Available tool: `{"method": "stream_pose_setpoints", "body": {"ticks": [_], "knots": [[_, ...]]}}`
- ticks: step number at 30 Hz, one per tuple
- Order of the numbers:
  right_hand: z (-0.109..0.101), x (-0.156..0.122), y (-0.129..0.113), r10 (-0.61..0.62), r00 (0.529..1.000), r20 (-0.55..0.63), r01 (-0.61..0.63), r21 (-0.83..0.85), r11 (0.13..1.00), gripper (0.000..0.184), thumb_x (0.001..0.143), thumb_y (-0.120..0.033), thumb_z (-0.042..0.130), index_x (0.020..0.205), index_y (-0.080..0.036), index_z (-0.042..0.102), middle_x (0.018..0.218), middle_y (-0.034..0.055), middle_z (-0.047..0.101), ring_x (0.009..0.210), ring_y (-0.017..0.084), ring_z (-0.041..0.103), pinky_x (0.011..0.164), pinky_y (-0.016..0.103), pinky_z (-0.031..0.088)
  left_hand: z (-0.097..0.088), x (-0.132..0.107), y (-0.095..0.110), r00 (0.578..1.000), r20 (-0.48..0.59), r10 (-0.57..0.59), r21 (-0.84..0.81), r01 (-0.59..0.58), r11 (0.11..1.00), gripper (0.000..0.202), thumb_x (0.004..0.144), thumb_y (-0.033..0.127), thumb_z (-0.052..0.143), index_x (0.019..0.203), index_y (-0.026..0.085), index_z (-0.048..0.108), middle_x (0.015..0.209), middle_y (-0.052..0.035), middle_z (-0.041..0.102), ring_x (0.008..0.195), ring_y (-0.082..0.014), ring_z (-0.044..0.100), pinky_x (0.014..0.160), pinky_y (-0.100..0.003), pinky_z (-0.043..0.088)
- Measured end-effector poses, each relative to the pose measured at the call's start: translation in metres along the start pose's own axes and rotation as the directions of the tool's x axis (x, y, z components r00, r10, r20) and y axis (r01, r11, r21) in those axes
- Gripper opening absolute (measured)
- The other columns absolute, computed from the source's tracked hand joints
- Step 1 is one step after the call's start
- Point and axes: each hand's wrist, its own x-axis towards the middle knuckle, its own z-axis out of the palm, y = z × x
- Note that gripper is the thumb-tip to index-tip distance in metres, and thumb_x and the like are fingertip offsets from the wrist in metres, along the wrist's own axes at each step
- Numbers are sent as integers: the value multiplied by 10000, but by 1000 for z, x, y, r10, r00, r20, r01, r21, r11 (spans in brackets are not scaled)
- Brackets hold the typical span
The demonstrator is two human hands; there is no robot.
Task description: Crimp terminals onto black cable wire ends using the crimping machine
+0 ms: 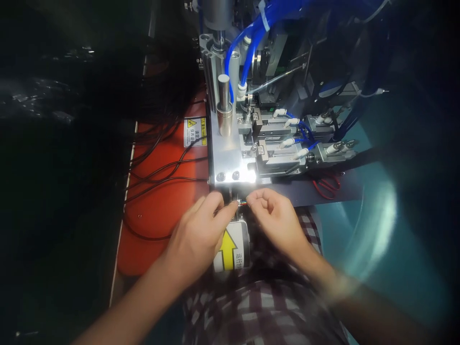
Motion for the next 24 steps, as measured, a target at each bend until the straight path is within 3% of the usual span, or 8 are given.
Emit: {"method": "stream_pose_setpoints", "body": {"ticks": [4, 10, 17, 21, 24], "knots": [[8, -3, -6, -109, 993, -43, 109, -1, 994, 161, 877, -338, 563, 843, -187, 608, 494, -86, 338, 449, 92, 331, 438, 237, 250, -1, 0, 0, 1000, 9, -1, -3, 2, 1000, 322, 859, 17, 441, 1068, 65, 682, 771, -85, 561, 684, -161, 548, 568, -257, 507], [20, 0, -8, -105, 989, -105, 117, 115, 986, 167, 847, -312, 597, 738, -195, 550, 500, -86, 355, 455, 87, 328, 441, 230, 266, -1, 1, 1, 1000, 15, -14, -9, 15, 1000, 299, 848, 9, 457, 1017, 76, 695, 774, -83, 565, 695, -164, 553, 595, -266, 509], [11, -4, 1, -190, 975, -114, 182, -81, 980, 168, 889, -322, 543, 785, -196, 579, 568, -50, 475, 502, 103, 402, 505, 244, 319, -1, 1, 1, 1000, 2, 2, -13, -2, 1000, 303, 860, 19, 449, 1043, 71, 684, 780, -82, 566, 690, -158, 549, 583, -257, 499], [9, 1, 0, -51, 997, -57, 56, 96, 994, 188, 849, -339, 571, 739, -186, 565, 556, -46, 480, 482, 100, 383, 462, 241, 288, 0, 0, 0, 1000, -7, 11, -3, -11, 1000, 306, 876, 35, 431, 1064, 92, 666, 790, -69, 559, 680, -145, 529, 574, -244, 487], [3, 10, -5, 123, 982, 141, -160, 288, 944, 256, 800, -367, 603, 640, -182, 527, 482, -76, 385, 435, 77, 280, 426, 231, 213, 0, -1, -1, 1000, 2, 17, 0, -17, 1000, 310, 876, 39, 436, 1089, 101, 652, 794, -59, 551, 678, -141, 522, 577, -241, 482]]}}
